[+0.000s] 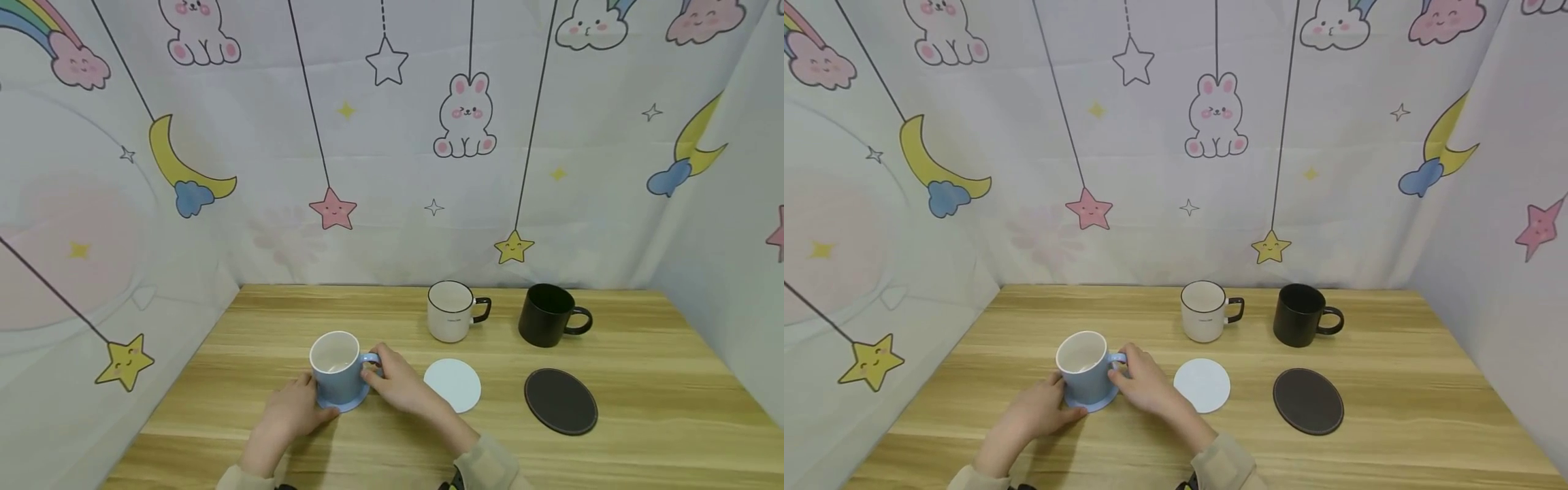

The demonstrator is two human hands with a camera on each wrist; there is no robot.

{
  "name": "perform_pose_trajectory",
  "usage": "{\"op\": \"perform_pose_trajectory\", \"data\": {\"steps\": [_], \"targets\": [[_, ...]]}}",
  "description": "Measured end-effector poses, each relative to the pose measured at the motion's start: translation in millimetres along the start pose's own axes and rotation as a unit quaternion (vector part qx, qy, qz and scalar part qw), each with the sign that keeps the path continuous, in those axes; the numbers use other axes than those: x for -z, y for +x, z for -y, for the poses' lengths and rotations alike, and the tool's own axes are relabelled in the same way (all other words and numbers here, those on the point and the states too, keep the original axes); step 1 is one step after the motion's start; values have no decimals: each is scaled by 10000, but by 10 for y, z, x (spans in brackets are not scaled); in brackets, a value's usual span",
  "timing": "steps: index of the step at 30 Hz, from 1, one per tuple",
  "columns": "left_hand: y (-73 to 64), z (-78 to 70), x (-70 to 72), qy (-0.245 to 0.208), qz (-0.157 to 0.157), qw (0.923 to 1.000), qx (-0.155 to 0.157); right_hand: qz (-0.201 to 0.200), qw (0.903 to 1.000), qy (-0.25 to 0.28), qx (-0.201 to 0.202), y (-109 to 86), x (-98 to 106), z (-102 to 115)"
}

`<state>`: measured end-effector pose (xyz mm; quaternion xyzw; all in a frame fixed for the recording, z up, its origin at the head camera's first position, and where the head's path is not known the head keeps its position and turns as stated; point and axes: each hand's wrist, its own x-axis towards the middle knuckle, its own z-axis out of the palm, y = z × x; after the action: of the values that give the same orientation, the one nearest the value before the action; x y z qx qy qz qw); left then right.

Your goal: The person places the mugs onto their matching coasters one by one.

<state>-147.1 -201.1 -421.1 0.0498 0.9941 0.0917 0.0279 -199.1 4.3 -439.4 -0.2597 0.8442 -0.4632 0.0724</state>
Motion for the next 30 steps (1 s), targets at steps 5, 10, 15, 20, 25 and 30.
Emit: {"op": "perform_pose_trajectory", "data": {"steps": [5, 10, 15, 20, 25, 30], "targets": [[-50, -42, -2, 216, -112, 9996, 119, -5, 9998, -164, -60, -44, 18, 1], [-100, -111, 22, 252, -241, 9991, 242, -147, 9991, -293, -262, -94, 68, 22], [-143, -210, 68, 125, -492, 9978, 416, -272, 9987, -368, -238, -133, 126, 37], [-171, -299, 76, 75, -527, 9964, 664, -329, 9982, -461, -177, -184, 197, 47], [-203, -377, 63, 171, -589, 9961, 634, -441, 9977, -508, -70, -249, 283, 42], [-239, -445, 48, 128, -718, 9958, 546, -569, 9965, -607, 14, -319, 376, 15]]}}
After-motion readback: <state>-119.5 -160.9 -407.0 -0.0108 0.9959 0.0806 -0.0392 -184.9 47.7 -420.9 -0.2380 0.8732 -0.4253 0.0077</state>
